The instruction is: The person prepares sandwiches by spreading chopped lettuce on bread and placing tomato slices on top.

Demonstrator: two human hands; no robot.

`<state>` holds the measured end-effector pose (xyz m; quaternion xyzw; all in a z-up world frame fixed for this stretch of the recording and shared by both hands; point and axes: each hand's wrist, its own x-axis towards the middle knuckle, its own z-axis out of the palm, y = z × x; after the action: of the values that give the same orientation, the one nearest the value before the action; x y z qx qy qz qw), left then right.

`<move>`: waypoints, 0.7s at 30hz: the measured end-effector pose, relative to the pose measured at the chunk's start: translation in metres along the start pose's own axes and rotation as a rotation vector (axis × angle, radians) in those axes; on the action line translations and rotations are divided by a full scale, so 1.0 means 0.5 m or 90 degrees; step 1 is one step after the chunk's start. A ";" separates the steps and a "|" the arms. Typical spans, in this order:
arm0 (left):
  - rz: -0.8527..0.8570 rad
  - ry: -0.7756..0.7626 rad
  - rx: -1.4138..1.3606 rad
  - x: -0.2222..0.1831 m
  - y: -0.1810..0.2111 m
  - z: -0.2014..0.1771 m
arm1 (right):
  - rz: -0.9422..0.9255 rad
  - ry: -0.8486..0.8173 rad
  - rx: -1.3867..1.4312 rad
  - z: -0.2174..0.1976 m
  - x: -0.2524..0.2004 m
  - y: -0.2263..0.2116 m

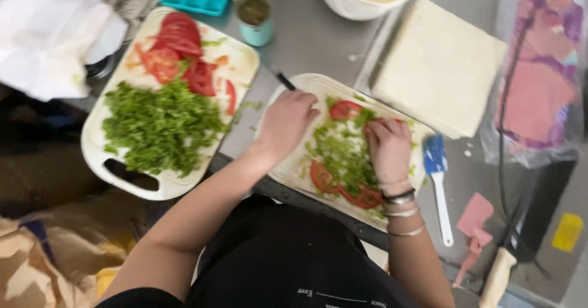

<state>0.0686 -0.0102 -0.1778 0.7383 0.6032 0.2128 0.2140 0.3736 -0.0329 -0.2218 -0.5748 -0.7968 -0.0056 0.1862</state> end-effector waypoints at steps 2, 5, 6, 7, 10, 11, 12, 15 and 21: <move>-0.053 0.002 -0.025 -0.044 -0.097 -0.083 | -0.035 -0.002 -0.023 0.012 -0.011 0.008; -0.097 0.133 0.101 -0.093 -0.289 -0.183 | -0.039 -0.012 -0.020 -0.012 0.002 0.001; -0.138 0.156 0.141 -0.107 -0.347 -0.229 | -0.016 0.010 0.003 -0.034 0.012 -0.013; -0.182 0.174 0.179 -0.132 -0.403 -0.269 | 0.010 0.025 0.025 -0.058 0.011 -0.028; -0.217 0.225 0.212 -0.150 -0.586 -0.312 | -0.004 0.076 0.078 -0.086 0.036 -0.088; -0.220 0.226 0.213 -0.133 -0.627 -0.301 | -0.006 0.076 0.080 -0.082 0.044 -0.117; -0.203 0.216 0.180 -0.115 -0.668 -0.291 | -0.018 0.080 0.097 -0.077 0.051 -0.146; -0.169 0.179 0.122 -0.051 -0.715 -0.267 | -0.042 0.082 0.137 -0.078 0.070 -0.245; -0.171 0.068 0.027 0.030 -0.668 -0.269 | -0.040 0.091 0.161 -0.100 0.077 -0.367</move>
<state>-0.2729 0.0727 -0.2583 0.6428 0.7114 0.2086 0.1928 0.2092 -0.0713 -0.1261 -0.5197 -0.7934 0.0477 0.3132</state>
